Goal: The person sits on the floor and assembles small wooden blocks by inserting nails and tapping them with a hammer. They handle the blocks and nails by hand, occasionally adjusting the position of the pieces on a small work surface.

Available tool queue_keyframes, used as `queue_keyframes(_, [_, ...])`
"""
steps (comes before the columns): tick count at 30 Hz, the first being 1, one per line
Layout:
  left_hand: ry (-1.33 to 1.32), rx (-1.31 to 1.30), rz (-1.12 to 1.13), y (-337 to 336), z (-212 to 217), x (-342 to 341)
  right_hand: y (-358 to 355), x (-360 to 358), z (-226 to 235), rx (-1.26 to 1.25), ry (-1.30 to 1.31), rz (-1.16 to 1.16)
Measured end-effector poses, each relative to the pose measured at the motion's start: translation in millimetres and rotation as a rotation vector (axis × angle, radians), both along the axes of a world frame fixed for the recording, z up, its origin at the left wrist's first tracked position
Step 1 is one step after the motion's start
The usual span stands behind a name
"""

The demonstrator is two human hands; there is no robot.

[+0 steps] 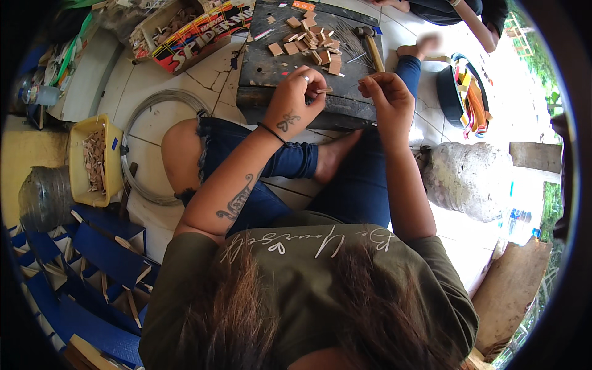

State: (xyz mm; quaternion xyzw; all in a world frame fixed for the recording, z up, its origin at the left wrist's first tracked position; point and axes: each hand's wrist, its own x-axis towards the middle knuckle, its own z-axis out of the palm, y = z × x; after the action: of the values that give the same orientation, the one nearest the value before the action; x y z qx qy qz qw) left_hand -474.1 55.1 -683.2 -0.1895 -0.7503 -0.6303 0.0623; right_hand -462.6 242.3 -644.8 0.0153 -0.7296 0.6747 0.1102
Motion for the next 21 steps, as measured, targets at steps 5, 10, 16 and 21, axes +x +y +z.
queue_keyframes(5, [0.243, -0.087, 0.069, 4, 1, -2, 2, 0, -5, 0.019, 0.015, 0.030])
queue_keyframes(10, [0.127, -0.102, 0.049, 3, -1, 1, -5, -2, -8, 0.132, 0.044, 0.006])
queue_keyframes(16, [0.212, -0.251, 0.106, 2, -4, 4, -12, 3, 3, 0.455, 0.111, 0.049])
queue_keyframes(21, [0.288, -0.212, 0.115, 2, -7, 2, -19, 5, 9, 0.534, 0.154, 0.054])
